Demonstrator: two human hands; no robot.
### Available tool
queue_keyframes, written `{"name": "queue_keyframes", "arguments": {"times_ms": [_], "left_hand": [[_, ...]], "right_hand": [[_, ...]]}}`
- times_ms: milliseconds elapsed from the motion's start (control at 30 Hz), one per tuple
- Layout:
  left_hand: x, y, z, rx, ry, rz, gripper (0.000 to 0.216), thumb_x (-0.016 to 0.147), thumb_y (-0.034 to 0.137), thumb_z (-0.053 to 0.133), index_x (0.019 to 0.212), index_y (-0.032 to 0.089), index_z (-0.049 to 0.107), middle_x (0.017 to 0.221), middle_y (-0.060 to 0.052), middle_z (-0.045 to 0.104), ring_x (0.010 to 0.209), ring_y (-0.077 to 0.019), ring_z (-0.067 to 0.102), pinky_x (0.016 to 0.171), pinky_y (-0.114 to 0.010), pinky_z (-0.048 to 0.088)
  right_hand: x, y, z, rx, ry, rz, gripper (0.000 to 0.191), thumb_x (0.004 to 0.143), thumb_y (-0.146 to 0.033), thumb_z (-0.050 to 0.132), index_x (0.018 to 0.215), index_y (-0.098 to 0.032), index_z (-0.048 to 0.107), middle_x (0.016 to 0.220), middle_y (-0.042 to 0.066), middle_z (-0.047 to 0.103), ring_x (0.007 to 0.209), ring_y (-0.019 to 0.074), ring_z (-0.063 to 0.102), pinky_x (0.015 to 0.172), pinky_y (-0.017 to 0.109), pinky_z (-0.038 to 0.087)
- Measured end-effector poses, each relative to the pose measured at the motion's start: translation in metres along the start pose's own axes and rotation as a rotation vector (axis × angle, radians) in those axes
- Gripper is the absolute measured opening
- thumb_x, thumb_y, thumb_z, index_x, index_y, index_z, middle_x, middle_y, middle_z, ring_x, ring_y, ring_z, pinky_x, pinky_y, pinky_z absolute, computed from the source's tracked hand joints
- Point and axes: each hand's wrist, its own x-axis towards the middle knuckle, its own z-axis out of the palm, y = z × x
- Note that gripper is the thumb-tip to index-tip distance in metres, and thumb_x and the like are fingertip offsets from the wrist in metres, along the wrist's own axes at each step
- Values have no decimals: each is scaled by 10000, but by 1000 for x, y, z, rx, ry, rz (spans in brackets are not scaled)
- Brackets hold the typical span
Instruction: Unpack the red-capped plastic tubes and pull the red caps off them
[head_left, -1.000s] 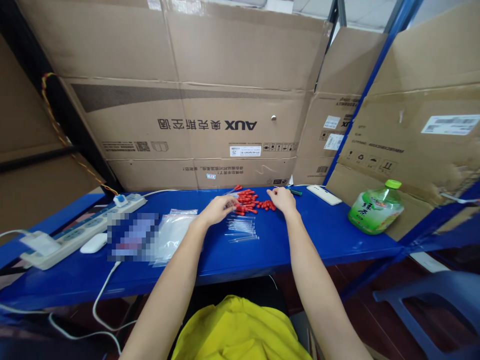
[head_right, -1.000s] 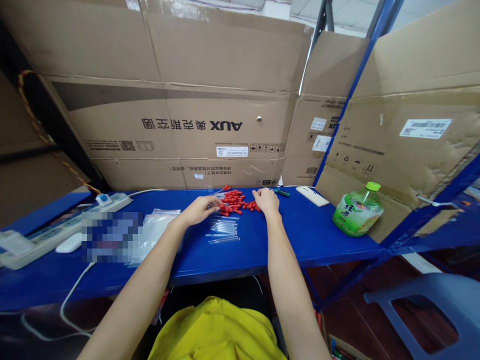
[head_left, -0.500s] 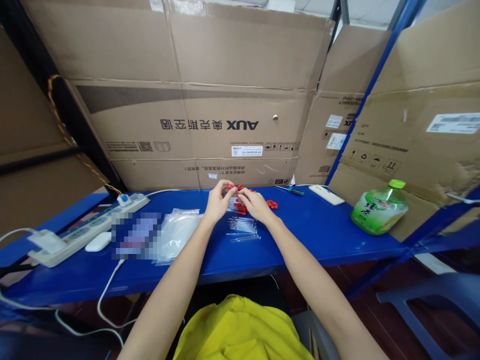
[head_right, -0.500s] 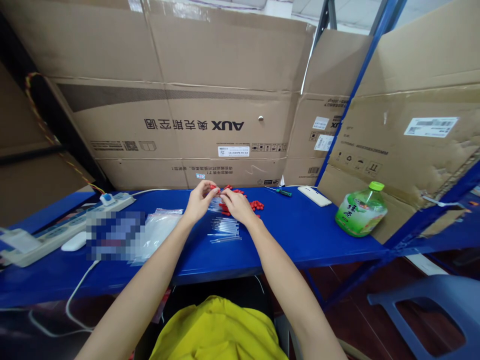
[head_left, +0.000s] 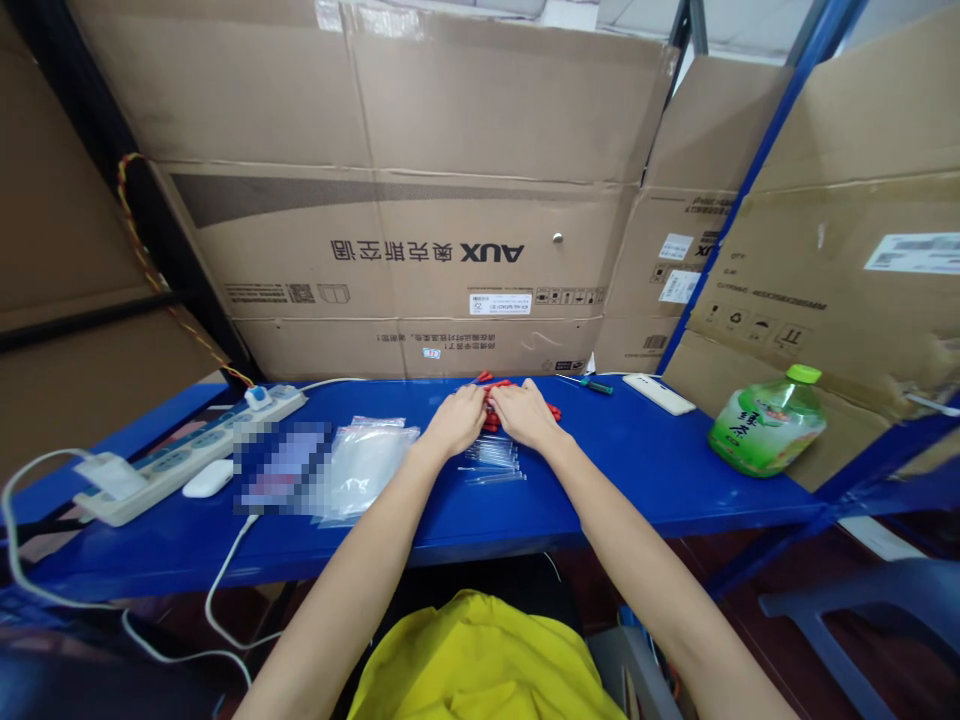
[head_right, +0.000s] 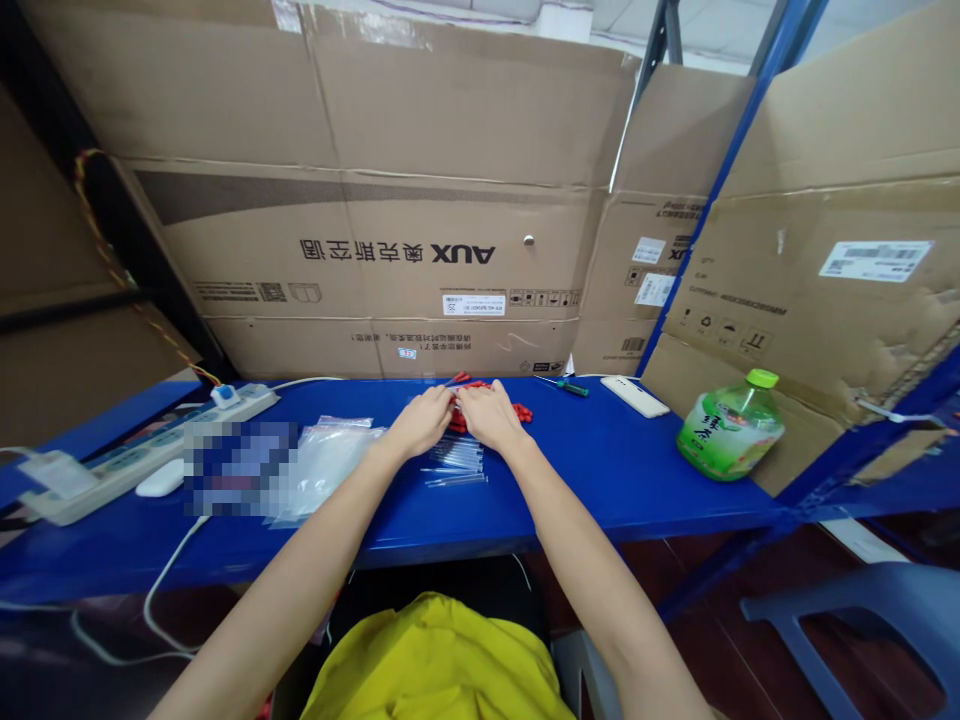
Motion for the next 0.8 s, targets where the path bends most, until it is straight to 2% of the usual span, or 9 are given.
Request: {"name": "queue_keyframes", "arguments": {"times_ms": [167,333,400,500,567,600,700,800], "left_hand": [[0,11,1,116,-9,-11,243,1014,223,409,1134,156,610,1185,-171,660,1132,-307,586,977,-440,433],[0,10,-5,112,54,-16,237,1033,230,384,1115,172,600,1129,-159,683,1087,-301,597,946,-427,410],[1,10,-7,89,74,-55,244,1048,243,358,1105,181,587,1089,-147,702,1037,-285,621,918,-408,409],[3,11,-8,-1,112,-113,247,1059,240,326,1110,194,563,1070,-116,723,986,-258,653,885,-384,409],[4,14,-10,-45,116,-133,230,1047,214,332,1097,195,556,1048,-96,729,964,-245,667,887,-377,411],[4,16,-11,-51,107,-136,219,1036,205,344,1084,191,557,1033,-94,730,956,-244,671,892,-378,415],[4,21,-12,-50,64,-87,215,1001,185,374,1081,172,572,1083,-114,731,996,-258,674,917,-391,434],[4,24,-10,-121,59,-13,265,967,150,375,1127,163,585,1199,-130,714,1090,-255,661,969,-383,450]], "right_hand": [[0,3,3,-10,10,-19,308,1076,-258,339,1036,-164,630,1034,138,747,908,243,633,869,372,271],[0,6,2,8,113,4,311,1083,-329,356,1094,-176,626,1062,138,722,1013,267,606,923,381,296],[0,10,1,73,231,98,333,1067,-427,410,1165,-178,608,1137,151,702,1081,282,588,948,379,322],[2,16,4,272,415,419,470,1022,-587,442,1200,-179,591,1107,131,703,1015,265,618,875,336,395],[4,16,9,431,408,580,531,991,-680,418,1045,-200,640,912,71,712,826,232,629,754,298,411],[5,15,12,509,370,587,557,981,-708,404,934,-213,654,815,44,699,751,218,616,708,285,405],[8,7,20,673,296,405,628,991,-702,366,668,-224,614,674,25,672,689,203,610,676,269,393],[11,-3,24,689,376,333,669,1014,-642,313,529,-223,502,587,41,630,616,189,578,653,280,366]]}}
